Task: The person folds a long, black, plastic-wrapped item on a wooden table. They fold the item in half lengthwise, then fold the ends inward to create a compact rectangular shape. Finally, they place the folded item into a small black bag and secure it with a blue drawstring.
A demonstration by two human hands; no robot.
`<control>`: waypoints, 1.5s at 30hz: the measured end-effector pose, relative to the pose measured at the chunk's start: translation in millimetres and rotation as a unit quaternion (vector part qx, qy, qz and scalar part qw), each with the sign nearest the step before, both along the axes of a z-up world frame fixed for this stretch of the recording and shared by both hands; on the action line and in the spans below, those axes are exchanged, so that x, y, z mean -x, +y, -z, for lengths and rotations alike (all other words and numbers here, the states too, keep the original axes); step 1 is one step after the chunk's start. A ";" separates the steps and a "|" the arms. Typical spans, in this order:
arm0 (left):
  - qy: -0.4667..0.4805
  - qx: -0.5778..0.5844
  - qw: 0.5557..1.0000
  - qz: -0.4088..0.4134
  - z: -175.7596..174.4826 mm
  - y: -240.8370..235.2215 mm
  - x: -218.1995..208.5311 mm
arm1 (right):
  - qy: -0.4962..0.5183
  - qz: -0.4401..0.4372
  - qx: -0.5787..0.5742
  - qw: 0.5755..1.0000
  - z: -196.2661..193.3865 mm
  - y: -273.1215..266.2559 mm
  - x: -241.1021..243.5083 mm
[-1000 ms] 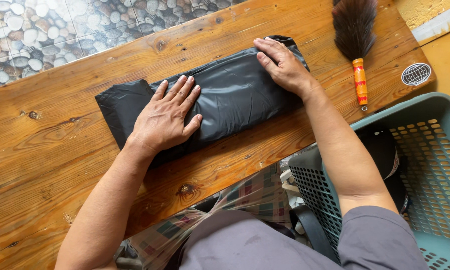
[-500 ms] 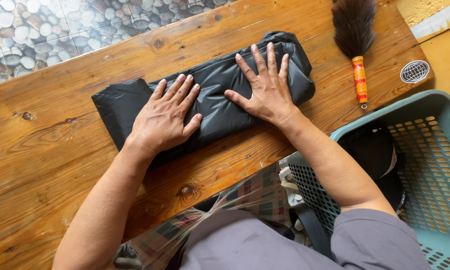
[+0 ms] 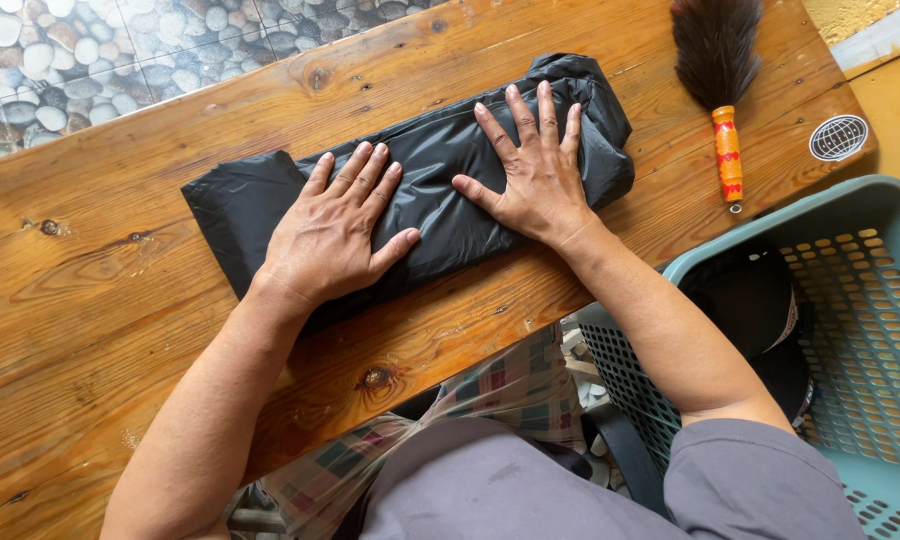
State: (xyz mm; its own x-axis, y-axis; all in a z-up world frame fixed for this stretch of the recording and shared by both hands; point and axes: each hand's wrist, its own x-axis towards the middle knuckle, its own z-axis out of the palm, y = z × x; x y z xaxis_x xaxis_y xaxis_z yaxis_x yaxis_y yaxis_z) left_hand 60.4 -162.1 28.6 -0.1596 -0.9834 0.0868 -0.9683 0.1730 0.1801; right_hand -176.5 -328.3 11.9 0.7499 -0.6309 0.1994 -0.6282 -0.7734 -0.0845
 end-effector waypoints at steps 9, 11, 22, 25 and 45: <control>-0.014 -0.003 1.000 -0.001 1.2 -1.0 -0.3 | -0.006 -0.004 -0.011 1.000 -1.7 -1.8 0.3; -0.014 -0.009 1.000 -0.001 3.5 -1.0 -0.2 | -0.001 -0.001 -0.018 1.000 -1.5 -1.9 1.4; 0.002 -0.001 1.000 -0.009 7.6 -0.8 -0.9 | -0.071 -0.023 0.025 0.997 -31.5 25.0 -9.7; 0.019 -0.030 0.999 -0.005 -0.9 0.0 -2.8 | -0.159 -0.092 0.028 0.983 -39.0 72.7 -24.7; 0.336 0.064 0.936 -0.080 -16.4 0.0 -56.2 | -0.146 -0.039 -0.143 0.978 -18.2 156.5 -72.6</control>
State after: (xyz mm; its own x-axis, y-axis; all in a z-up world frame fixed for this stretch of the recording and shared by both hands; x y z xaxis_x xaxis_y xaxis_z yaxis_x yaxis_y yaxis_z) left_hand 116.6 -162.1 44.9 0.1213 -0.9645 0.2346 -0.6589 0.0985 0.7458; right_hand -103.9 -171.9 30.1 0.7349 -0.6358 0.2360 -0.4853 -0.7361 -0.4717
